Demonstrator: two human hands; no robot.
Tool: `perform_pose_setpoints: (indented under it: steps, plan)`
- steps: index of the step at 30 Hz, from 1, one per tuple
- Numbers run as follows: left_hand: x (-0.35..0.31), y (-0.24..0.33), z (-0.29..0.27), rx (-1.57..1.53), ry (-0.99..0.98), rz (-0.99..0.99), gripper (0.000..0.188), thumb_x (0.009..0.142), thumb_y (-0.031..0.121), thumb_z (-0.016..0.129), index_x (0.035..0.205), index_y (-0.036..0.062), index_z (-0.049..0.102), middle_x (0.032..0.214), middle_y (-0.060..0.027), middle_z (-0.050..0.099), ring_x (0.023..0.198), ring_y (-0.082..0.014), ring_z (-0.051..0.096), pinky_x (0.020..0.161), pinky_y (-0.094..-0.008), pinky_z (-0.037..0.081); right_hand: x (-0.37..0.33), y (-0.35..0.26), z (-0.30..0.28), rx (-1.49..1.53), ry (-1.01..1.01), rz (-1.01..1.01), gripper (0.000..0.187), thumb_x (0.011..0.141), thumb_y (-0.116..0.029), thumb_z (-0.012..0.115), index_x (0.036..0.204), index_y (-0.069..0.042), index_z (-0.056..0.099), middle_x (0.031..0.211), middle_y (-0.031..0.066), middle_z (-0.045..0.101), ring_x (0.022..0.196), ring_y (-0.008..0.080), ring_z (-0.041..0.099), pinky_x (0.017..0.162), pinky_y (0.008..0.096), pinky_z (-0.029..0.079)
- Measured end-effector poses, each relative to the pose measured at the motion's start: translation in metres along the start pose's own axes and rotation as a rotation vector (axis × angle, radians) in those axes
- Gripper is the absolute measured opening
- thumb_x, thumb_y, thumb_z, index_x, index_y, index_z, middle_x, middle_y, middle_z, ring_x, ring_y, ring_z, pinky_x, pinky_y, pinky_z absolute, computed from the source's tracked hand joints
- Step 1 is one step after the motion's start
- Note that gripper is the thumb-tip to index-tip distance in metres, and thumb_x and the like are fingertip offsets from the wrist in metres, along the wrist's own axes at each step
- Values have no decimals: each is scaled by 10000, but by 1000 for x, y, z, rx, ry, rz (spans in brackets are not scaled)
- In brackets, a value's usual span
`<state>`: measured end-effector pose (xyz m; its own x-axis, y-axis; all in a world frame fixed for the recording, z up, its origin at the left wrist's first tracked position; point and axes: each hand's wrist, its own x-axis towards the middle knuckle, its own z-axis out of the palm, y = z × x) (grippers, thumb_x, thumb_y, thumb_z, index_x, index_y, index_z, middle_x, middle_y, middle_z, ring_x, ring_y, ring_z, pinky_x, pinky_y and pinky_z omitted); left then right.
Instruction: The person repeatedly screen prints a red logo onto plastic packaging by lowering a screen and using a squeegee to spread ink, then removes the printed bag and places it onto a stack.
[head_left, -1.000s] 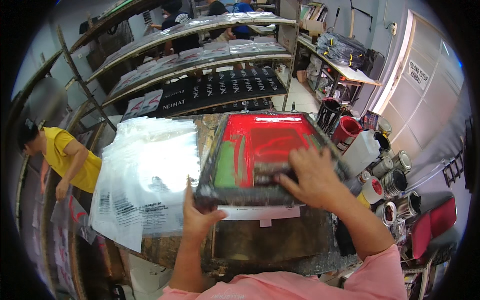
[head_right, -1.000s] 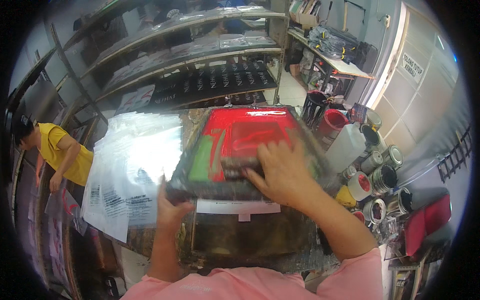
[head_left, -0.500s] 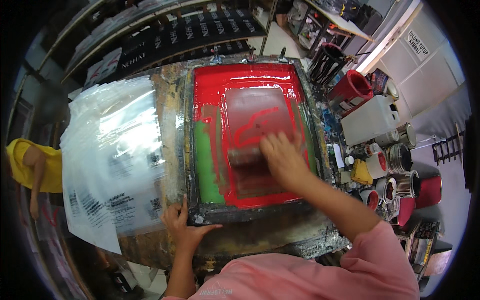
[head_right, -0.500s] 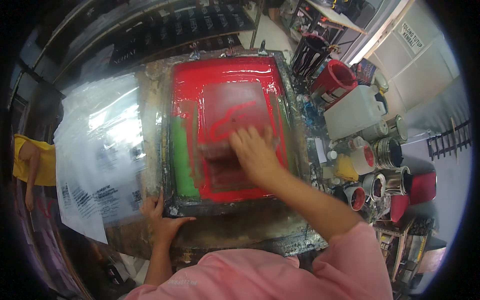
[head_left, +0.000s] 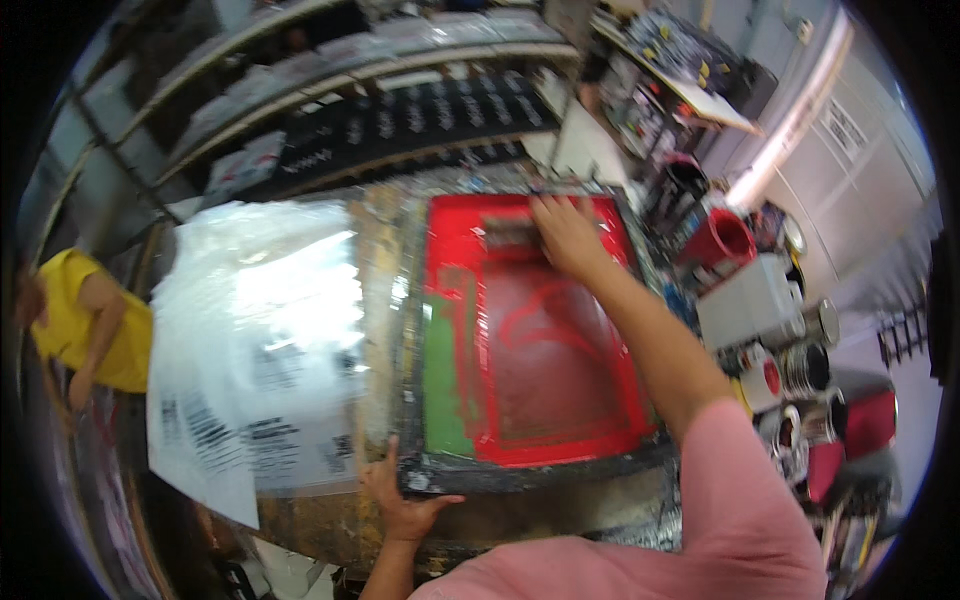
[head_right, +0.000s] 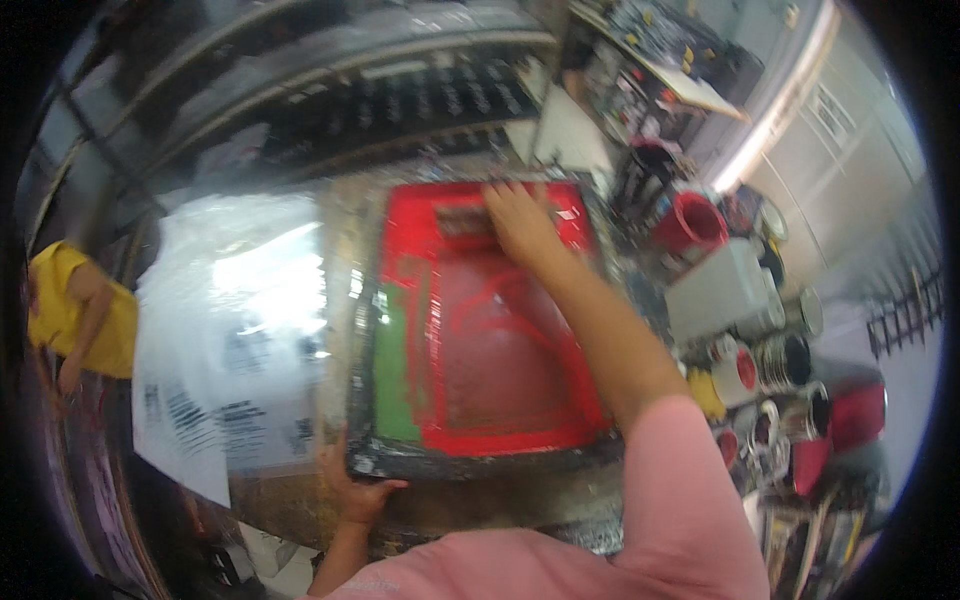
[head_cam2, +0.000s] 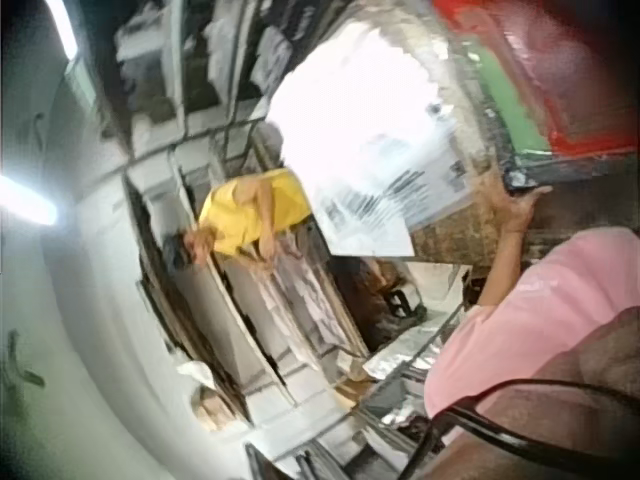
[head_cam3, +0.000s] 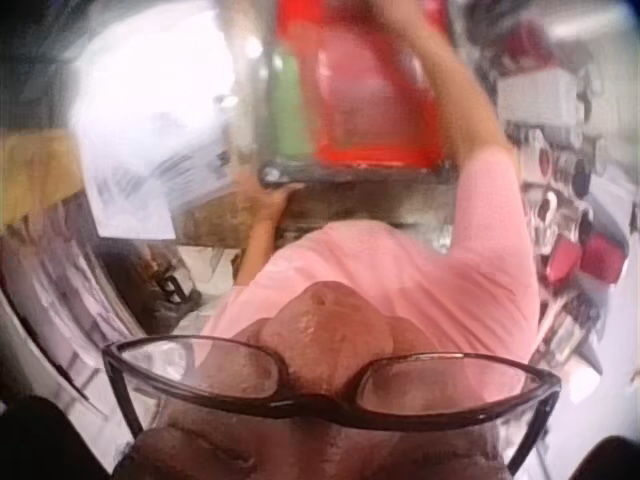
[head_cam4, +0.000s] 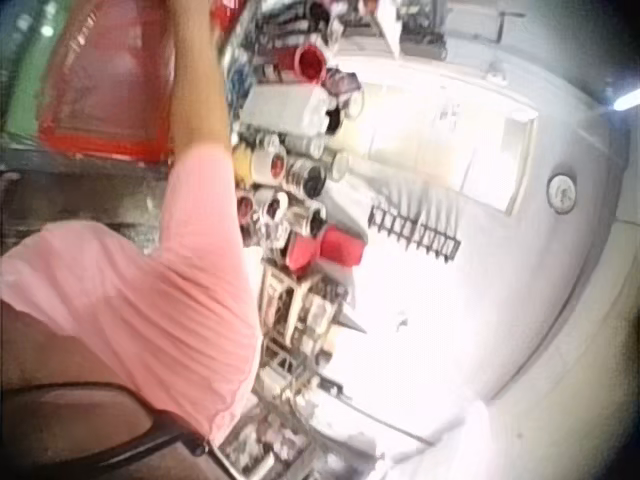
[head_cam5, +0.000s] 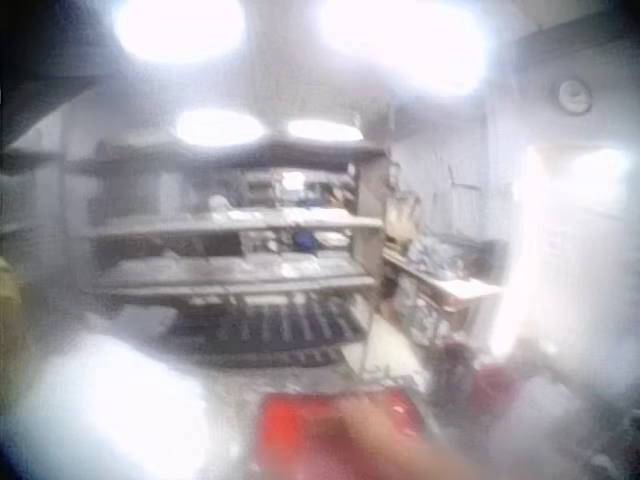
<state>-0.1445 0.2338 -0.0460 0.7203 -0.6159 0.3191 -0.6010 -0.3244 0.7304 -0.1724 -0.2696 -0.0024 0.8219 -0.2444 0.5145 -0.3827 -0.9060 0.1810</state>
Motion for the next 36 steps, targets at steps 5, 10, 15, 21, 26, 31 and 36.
perform_pose_setpoints:
  steps: [5,10,15,21,26,31,36]
  plan:
    - [5,1,-7,-9,31,73,1306,510,668,950,1531,-11,499,1127,-130,673,1037,-335,595,966,-472,444,-92,-94,-133,-33,-147,4,395,804,-150,738,1155,-60,580,1139,129,608,1160,327,573,1079,638,354]
    - [38,59,-16,-603,163,-35,1244,652,526,981,1584,-38,379,1366,-162,589,1210,-308,601,1061,-444,486,-102,-148,-318,212,-354,142,404,930,-392,709,1086,-36,599,1085,146,616,1116,334,574,1010,598,345]
    - [177,72,19,-713,291,67,893,798,362,869,1487,3,428,1373,-191,581,1226,-363,587,1058,-480,480,-29,-115,-354,119,24,203,392,972,-438,672,943,-52,607,954,144,642,985,358,613,975,547,360]
    - [299,-1,129,216,66,345,419,896,196,751,1284,62,665,1331,-232,639,1227,-474,582,1039,-566,466,33,-90,-376,141,98,234,462,998,-450,628,842,-17,586,857,201,633,876,415,610,896,498,409]
    - [296,-7,156,151,360,594,337,901,182,714,1220,77,723,1319,-217,650,1196,-444,606,1038,-582,463,29,-88,-377,121,121,209,461,998,-439,627,839,-9,579,834,205,609,855,426,592,881,484,410]
    - [291,34,78,111,-122,104,194,916,136,678,1062,47,770,1110,-235,686,1030,-431,667,911,-511,534,52,-70,-361,218,143,223,479,995,-458,623,848,-4,585,834,208,605,831,433,566,891,490,419]
    - [228,-26,18,-251,408,-75,179,975,140,727,1073,4,789,921,-181,665,853,-353,657,779,-444,540,29,-82,-380,74,126,191,482,987,-457,642,836,-4,576,836,213,612,847,439,589,865,503,417]
